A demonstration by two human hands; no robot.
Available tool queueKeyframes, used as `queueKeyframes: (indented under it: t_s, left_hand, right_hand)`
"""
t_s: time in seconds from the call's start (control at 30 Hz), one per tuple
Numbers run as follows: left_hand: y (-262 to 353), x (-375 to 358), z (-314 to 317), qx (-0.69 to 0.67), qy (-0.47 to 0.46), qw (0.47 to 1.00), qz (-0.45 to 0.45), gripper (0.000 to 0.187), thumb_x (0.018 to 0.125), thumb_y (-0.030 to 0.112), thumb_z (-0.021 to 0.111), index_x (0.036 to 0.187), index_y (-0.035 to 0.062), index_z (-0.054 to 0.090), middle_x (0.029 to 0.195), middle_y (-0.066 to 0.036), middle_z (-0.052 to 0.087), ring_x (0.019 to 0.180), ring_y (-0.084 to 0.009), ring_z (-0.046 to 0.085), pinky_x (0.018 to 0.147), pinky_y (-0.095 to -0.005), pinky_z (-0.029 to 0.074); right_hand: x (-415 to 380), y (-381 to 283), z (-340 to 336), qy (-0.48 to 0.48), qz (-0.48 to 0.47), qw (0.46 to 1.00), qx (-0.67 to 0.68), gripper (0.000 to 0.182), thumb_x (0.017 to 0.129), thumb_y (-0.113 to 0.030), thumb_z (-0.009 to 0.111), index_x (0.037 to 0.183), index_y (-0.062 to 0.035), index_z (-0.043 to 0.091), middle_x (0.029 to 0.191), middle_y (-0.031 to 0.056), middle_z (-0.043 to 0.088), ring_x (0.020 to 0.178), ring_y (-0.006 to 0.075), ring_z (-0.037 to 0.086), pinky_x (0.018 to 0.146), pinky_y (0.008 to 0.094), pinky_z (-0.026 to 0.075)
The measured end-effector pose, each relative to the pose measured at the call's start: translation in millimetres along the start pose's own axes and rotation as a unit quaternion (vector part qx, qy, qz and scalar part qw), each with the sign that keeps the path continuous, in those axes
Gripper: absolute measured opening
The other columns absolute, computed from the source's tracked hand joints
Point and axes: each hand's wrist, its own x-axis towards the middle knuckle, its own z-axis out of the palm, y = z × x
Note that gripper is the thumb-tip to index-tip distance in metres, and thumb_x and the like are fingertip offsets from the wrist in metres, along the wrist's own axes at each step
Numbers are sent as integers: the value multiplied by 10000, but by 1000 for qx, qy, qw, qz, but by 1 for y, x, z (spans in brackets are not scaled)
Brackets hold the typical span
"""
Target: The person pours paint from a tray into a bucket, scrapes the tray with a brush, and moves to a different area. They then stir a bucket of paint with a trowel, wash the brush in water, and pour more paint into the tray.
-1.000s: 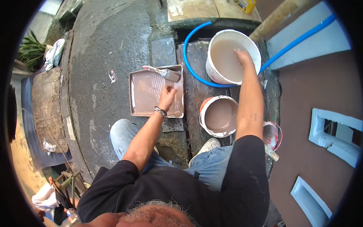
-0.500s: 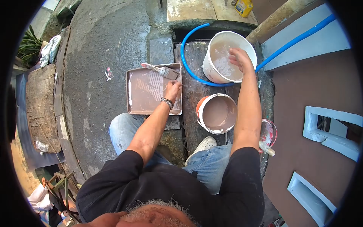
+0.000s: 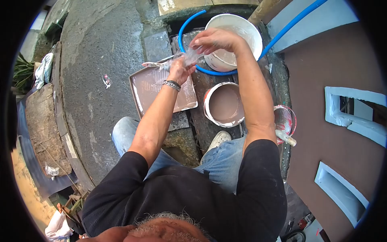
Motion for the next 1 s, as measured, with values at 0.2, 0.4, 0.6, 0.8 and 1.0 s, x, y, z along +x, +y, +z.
queueKeyframes:
  t_s: [0.2,0.4,0.6,0.8,1.0]
  left_hand:
    - [5,26,-78,545,83,791,266,158,948,218,542,1054,108,581,932,-97,686,867,-270,672,666,-414,518]
    - [29,29,-101,876,-4,363,318,592,750,92,636,1326,61,499,1402,-172,441,1271,-330,455,1062,-470,344]
    - [-2,67,-99,889,88,226,389,259,880,204,519,1101,103,608,1214,-123,519,1084,-251,508,880,-377,398]
    - [27,39,-75,880,-2,354,315,263,860,155,565,1115,102,599,1197,-167,585,1025,-314,625,873,-428,447]
    - [53,12,-42,778,45,573,255,321,835,174,598,1139,77,577,1014,-171,693,935,-385,667,808,-504,506]
  right_hand:
    - [27,133,-96,356,113,923,-91,260,940,-242,597,1053,-21,677,892,51,680,763,164,653,718,308,562]
    - [14,121,-56,195,48,937,284,256,920,-225,626,1026,0,684,970,113,711,813,226,699,797,363,594]
    - [17,-1,11,-15,3,991,135,343,941,-278,627,1141,-2,667,1099,112,709,977,225,706,842,333,578]
    - [11,34,-41,111,23,989,96,353,934,-329,621,1125,-34,659,1030,95,703,911,175,700,762,314,575]
    - [59,230,-123,377,139,913,-72,248,896,-241,623,1024,-30,650,912,101,693,891,234,702,709,388,598]
